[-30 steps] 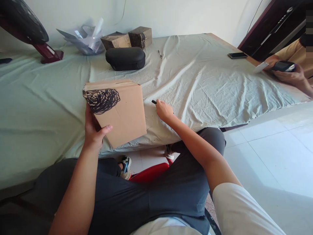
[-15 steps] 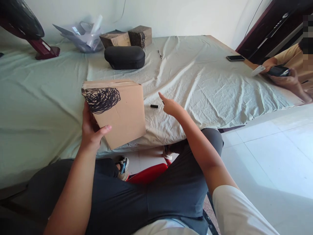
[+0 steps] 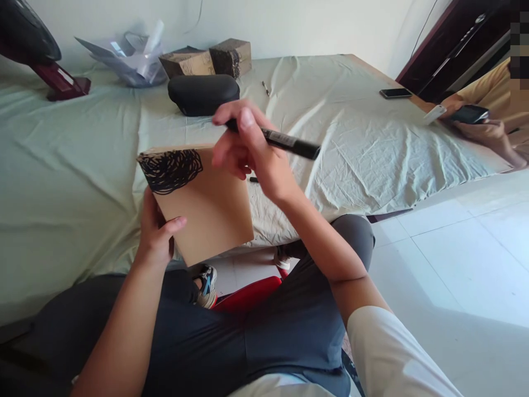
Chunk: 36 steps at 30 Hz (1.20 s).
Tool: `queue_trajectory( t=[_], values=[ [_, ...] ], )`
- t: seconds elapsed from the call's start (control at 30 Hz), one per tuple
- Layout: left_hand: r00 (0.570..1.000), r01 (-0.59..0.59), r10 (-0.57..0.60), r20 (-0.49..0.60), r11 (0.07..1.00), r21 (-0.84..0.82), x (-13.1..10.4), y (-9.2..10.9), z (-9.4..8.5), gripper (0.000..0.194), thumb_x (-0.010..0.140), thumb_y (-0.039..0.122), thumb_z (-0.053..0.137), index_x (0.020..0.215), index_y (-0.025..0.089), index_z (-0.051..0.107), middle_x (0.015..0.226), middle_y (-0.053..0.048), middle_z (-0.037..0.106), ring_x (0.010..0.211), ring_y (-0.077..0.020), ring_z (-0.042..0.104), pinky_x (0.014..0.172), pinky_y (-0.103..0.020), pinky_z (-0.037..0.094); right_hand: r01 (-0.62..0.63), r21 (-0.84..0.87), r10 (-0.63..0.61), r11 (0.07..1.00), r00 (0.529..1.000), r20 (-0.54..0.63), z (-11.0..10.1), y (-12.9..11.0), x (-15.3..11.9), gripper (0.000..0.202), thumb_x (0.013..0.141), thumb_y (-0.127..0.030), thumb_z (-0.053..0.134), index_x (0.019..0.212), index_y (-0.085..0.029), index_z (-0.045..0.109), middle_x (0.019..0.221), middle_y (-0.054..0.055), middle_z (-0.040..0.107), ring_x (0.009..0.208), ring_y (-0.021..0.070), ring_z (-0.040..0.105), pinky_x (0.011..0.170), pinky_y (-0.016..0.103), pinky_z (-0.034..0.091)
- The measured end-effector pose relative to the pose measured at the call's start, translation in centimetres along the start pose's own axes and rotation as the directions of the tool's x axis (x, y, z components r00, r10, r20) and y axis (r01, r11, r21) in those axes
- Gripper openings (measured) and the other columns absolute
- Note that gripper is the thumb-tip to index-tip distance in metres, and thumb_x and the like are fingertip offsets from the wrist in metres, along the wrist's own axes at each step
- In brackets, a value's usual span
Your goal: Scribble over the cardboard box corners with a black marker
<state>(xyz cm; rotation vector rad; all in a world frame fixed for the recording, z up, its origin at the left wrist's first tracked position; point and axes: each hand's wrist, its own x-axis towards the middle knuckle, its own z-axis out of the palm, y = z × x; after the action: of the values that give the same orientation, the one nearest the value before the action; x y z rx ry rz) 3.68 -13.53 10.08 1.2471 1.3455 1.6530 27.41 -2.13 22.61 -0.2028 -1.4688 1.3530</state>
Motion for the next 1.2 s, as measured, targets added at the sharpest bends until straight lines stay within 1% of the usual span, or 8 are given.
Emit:
queue_trajectory(
  t=[0.07,0.17,0.27,0.43,0.7,0.83,1.03,1.2],
  values=[
    [1.0,0.008,-0.008,0.006,1.0,0.003,-0.4,0.2,0.5,0.109,0.069,0.059,0.1,0.166,0.041,0.055,0.158,-0.006,0.066,0.134,-0.0337,0.069,0.101,-0.044,0.063,0.01,-0.062,-0.01,0.998,1.0,-0.007,1.2,0.2,-1.1,0.04,0.111,-0.057,0.054,0.121,-0.022,0.071,0.06,-0.006,0.064,0.046,0.0148,0.042,0.045,0.032,0.031],
    [0.999,0.007,-0.007,0.045,1.0,-0.002,-1.1,0.5,1.3,0.112,0.071,0.056,0.101,0.17,0.041,0.051,0.165,-0.006,0.063,0.137,-0.0352,0.069,0.099,-0.043,0.063,0.085,-0.309,-0.096,0.947,0.995,-0.019,1.9,0.5,-2.3,0.027,0.104,-0.053,0.064,0.112,-0.027,0.069,0.062,-0.009,0.048,0.05,0.0152,0.04,0.052,0.033,0.045],
    [0.995,0.015,-0.012,0.1,1.0,-0.024,-1.8,0.8,1.9,0.108,0.078,0.055,0.098,0.173,0.044,0.049,0.168,-0.005,0.062,0.141,-0.0358,0.068,0.1,-0.043,0.062,0.211,-0.471,-0.205,0.856,0.977,0.065,1.9,1.2,-2.6,0.019,0.096,-0.048,0.064,0.096,-0.031,0.056,0.071,-0.005,0.055,0.057,0.0171,0.047,0.06,0.037,0.052],
    [0.993,0.022,-0.02,0.12,1.0,-0.015,-2.5,1.3,2.5,0.108,0.076,0.054,0.099,0.172,0.05,0.05,0.17,-0.004,0.06,0.145,-0.0359,0.066,0.107,-0.046,0.063,0.255,-0.725,-0.226,0.639,0.964,0.14,1.6,2.4,-2.6,0.018,0.087,-0.05,0.063,0.092,-0.033,0.061,0.079,0.001,0.058,0.079,0.0247,0.064,0.103,0.054,0.062],
    [0.993,0.031,-0.032,0.113,0.999,0.016,-3.0,1.8,2.6,0.114,0.075,0.053,0.101,0.174,0.051,0.047,0.174,-0.004,0.058,0.155,-0.0442,0.06,0.109,-0.054,0.066,0.318,-0.749,-0.167,0.581,0.947,0.273,0.6,3.8,-2.4,0.028,0.092,-0.057,0.063,0.104,-0.032,0.069,0.089,0.002,0.063,0.092,0.027,0.069,0.113,0.057,0.055],
    [0.993,0.029,-0.03,0.11,1.0,0.011,-3.0,1.7,2.6,0.112,0.075,0.053,0.102,0.174,0.051,0.048,0.173,-0.005,0.058,0.155,-0.0443,0.061,0.108,-0.053,0.067,0.388,-0.723,-0.259,0.572,0.921,0.29,0.8,3.6,-2.2,0.025,0.094,-0.054,0.058,0.101,-0.032,0.069,0.084,0.001,0.06,0.083,0.0258,0.067,0.106,0.057,0.058],
    [0.995,0.021,-0.022,0.096,1.0,0.016,-3.0,1.6,2.5,0.114,0.074,0.052,0.103,0.174,0.051,0.048,0.172,-0.005,0.059,0.153,-0.042,0.062,0.109,-0.053,0.066,0.276,-0.709,-0.422,0.648,0.906,-0.033,1.3,1.7,-2.7,0.026,0.1,-0.06,0.053,0.095,-0.035,0.057,0.077,0.002,0.055,0.067,0.0275,0.055,0.078,0.052,0.061],
    [0.995,-0.023,0.021,0.095,1.0,0.02,-2.5,1.0,2.1,0.113,0.077,0.056,0.1,0.175,0.047,0.046,0.175,-0.008,0.055,0.155,-0.0416,0.059,0.117,-0.054,0.062,-0.002,-0.767,-0.357,0.641,0.885,-0.3,0.3,-0.1,-2.9,0.032,0.106,-0.071,0.062,0.11,-0.04,0.066,0.104,0.004,0.076,0.08,0.0275,0.07,0.087,0.048,0.067]
  ],
)
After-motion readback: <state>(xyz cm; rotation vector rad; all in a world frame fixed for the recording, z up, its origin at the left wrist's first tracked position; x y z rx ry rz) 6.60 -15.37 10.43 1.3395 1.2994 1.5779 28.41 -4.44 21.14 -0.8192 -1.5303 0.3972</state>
